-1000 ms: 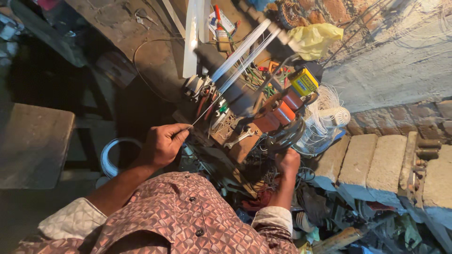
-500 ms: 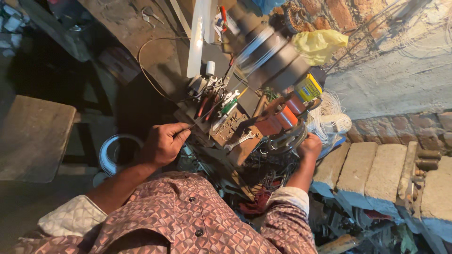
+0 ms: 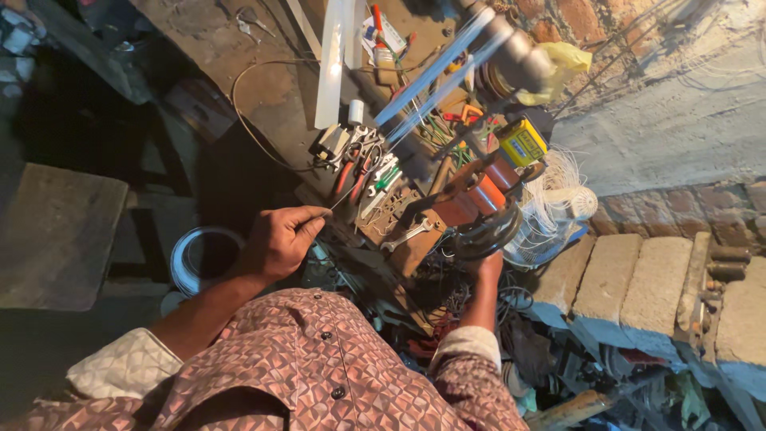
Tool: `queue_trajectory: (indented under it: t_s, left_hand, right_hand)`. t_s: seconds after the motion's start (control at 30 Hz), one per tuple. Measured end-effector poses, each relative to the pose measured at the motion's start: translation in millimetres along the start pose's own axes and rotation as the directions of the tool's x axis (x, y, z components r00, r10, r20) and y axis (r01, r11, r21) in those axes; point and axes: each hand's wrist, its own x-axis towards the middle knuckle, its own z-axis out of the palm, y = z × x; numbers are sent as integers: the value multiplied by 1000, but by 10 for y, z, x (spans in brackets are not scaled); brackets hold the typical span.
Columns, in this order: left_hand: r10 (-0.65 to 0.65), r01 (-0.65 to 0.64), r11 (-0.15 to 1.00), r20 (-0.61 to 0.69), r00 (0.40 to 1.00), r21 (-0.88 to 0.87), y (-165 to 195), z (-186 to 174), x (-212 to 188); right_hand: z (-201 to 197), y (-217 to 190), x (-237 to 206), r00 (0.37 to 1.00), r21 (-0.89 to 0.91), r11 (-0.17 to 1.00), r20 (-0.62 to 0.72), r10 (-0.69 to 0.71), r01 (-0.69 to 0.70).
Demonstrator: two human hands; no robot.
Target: The person winds white wire onto a rotating spool using a hand crank. They guide the wire with the left hand while turning the crank with the right hand, pausing briefly to adjust the wire path before resuming winding.
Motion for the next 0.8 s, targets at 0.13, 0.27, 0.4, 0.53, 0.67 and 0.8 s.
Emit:
queue_trajectory:
  t_s: [0.13, 0.27, 0.4, 0.53, 0.67, 0.8]
  left_hand:
    - [48, -48, 999, -5, 999, 11, 22, 1, 16]
    - [22, -22, 1000, 6, 1000, 22, 20, 12, 7]
    - [35, -34, 999, -8, 999, 15, -10, 17, 10]
    - [19, -19, 999, -6, 1000, 42, -22, 26, -7]
    - [-12, 12, 1000, 6, 1000, 14, -2, 20, -15]
    - [-1, 1, 1000, 15, 1000, 7, 27, -16, 16]
  right_hand:
    - [-81, 61, -310, 971, -177, 964, -100, -218, 198]
    - [-327, 35, -458, 980, -98, 986, -136, -145, 132]
    - [-575, -48, -281, 965, -143, 976, -184, -188, 163]
    - [-761, -69, -2, 954, -185, 969, -222, -201, 161]
    - [-774, -58, 323, 960, -123, 979, -211, -185, 162]
    - [-609, -49, 560, 986, -92, 994, -153, -66, 52]
